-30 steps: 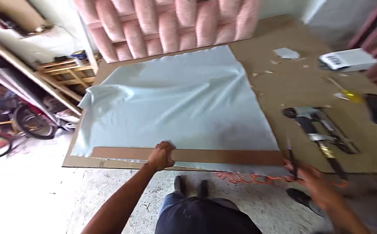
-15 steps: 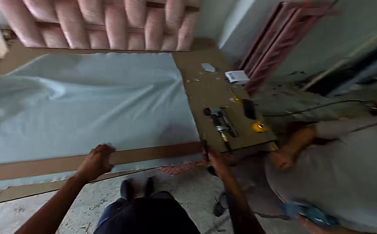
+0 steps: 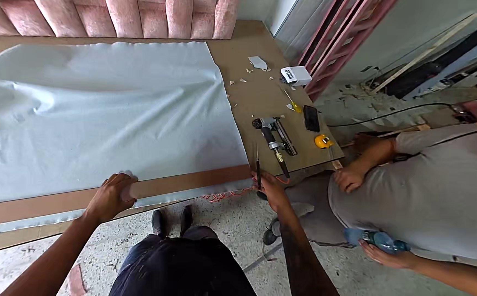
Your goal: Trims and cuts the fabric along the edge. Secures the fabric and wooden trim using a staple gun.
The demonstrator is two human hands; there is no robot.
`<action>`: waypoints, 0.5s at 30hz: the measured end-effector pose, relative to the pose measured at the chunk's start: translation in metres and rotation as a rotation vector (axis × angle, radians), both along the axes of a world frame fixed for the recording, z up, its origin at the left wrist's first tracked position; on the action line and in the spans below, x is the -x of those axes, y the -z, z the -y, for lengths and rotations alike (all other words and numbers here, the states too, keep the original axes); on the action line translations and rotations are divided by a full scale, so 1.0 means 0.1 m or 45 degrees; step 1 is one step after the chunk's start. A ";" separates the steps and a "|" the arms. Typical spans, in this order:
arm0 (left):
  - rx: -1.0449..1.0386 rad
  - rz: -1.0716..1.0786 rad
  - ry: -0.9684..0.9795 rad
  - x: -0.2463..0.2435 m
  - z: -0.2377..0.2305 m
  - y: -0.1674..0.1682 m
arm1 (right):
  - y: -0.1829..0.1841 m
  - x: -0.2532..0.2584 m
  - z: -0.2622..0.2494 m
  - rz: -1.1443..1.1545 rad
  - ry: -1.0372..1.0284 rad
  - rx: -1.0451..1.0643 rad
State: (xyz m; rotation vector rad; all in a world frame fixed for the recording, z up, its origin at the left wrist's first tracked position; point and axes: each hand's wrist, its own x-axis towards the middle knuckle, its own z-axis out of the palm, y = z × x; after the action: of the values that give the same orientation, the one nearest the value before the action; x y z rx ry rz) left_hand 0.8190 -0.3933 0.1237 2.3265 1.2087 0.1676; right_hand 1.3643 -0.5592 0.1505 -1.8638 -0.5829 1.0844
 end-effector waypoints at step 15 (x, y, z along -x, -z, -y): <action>-0.038 0.011 0.020 0.08 -0.04 0.08 | 0.04 0.03 -0.06 -0.038 0.070 0.031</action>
State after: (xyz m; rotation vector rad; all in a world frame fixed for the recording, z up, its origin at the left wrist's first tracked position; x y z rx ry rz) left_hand 0.8114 -0.3890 0.1162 2.3582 1.1914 0.1912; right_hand 1.3609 -0.5535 0.1463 -1.8704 -0.5006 1.0858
